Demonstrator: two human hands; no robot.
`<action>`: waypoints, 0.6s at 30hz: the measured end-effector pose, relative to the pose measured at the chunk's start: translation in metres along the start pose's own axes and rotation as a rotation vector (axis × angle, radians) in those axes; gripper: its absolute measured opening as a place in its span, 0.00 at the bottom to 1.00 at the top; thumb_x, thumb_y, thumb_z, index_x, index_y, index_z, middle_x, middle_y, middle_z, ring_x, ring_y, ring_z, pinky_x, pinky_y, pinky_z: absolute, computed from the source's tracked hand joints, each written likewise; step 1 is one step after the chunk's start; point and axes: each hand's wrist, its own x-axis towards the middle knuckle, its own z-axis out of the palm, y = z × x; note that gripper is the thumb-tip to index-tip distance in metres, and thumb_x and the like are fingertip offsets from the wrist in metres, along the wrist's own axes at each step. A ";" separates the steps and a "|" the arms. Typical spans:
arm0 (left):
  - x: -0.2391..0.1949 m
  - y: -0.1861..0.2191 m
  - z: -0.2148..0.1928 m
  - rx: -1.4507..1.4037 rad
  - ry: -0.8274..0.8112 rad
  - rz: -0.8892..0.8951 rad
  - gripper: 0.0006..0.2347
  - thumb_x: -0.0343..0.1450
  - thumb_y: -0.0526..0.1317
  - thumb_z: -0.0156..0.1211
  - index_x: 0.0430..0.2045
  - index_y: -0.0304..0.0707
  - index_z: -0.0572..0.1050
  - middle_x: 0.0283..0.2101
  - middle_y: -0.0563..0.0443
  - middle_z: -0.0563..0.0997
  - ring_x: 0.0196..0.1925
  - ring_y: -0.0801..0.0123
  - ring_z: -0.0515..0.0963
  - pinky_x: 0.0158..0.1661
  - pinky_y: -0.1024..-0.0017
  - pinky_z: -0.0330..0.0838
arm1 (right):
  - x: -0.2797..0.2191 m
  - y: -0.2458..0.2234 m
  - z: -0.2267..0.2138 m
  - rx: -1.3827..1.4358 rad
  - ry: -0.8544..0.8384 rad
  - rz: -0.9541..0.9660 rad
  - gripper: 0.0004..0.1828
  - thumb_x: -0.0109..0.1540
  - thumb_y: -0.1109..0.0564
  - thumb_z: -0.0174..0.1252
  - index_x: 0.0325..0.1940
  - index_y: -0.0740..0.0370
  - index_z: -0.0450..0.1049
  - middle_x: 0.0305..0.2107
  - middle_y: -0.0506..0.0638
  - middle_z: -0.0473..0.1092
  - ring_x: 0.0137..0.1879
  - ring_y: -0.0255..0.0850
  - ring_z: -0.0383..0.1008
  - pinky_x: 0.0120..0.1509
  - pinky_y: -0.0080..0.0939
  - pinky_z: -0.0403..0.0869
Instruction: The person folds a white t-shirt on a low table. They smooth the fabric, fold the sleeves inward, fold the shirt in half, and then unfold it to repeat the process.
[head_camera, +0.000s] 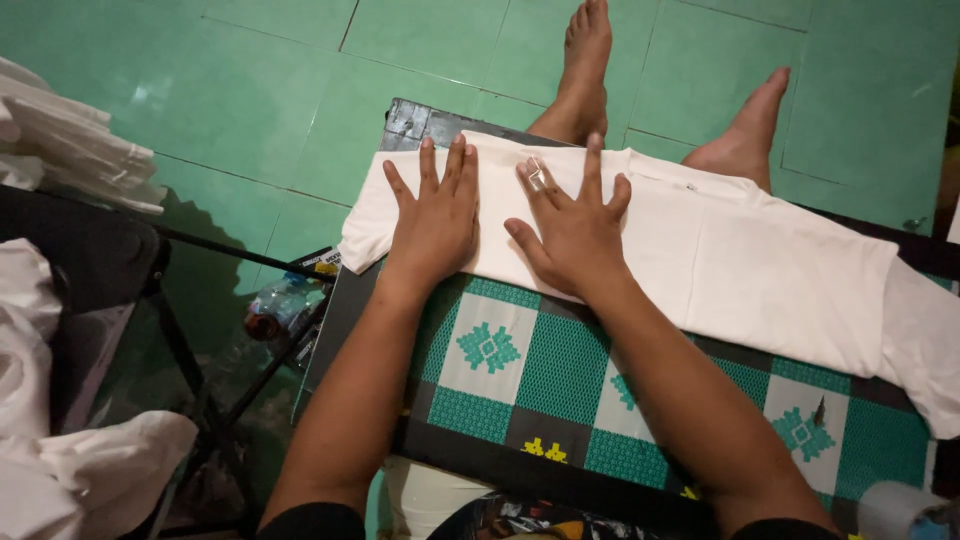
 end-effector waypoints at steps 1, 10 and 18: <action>0.000 -0.001 0.001 -0.001 0.000 0.003 0.28 0.76 0.36 0.43 0.74 0.29 0.50 0.78 0.34 0.48 0.78 0.28 0.42 0.62 0.15 0.29 | 0.000 0.003 -0.001 -0.001 0.000 0.002 0.39 0.72 0.27 0.31 0.77 0.49 0.63 0.68 0.51 0.67 0.79 0.75 0.31 0.63 0.80 0.46; 0.001 -0.006 -0.003 -0.046 -0.033 -0.020 0.26 0.79 0.40 0.40 0.75 0.34 0.48 0.79 0.38 0.49 0.78 0.31 0.41 0.62 0.16 0.27 | -0.032 -0.012 -0.049 0.092 0.180 -0.125 0.31 0.74 0.36 0.36 0.73 0.51 0.67 0.69 0.48 0.66 0.79 0.68 0.43 0.62 0.70 0.47; 0.001 0.006 -0.015 0.036 -0.075 -0.070 0.29 0.79 0.51 0.46 0.75 0.37 0.51 0.78 0.33 0.48 0.78 0.28 0.39 0.61 0.15 0.23 | -0.067 -0.038 -0.045 0.065 -0.091 -0.235 0.44 0.67 0.21 0.31 0.76 0.48 0.61 0.67 0.49 0.67 0.82 0.64 0.41 0.66 0.68 0.45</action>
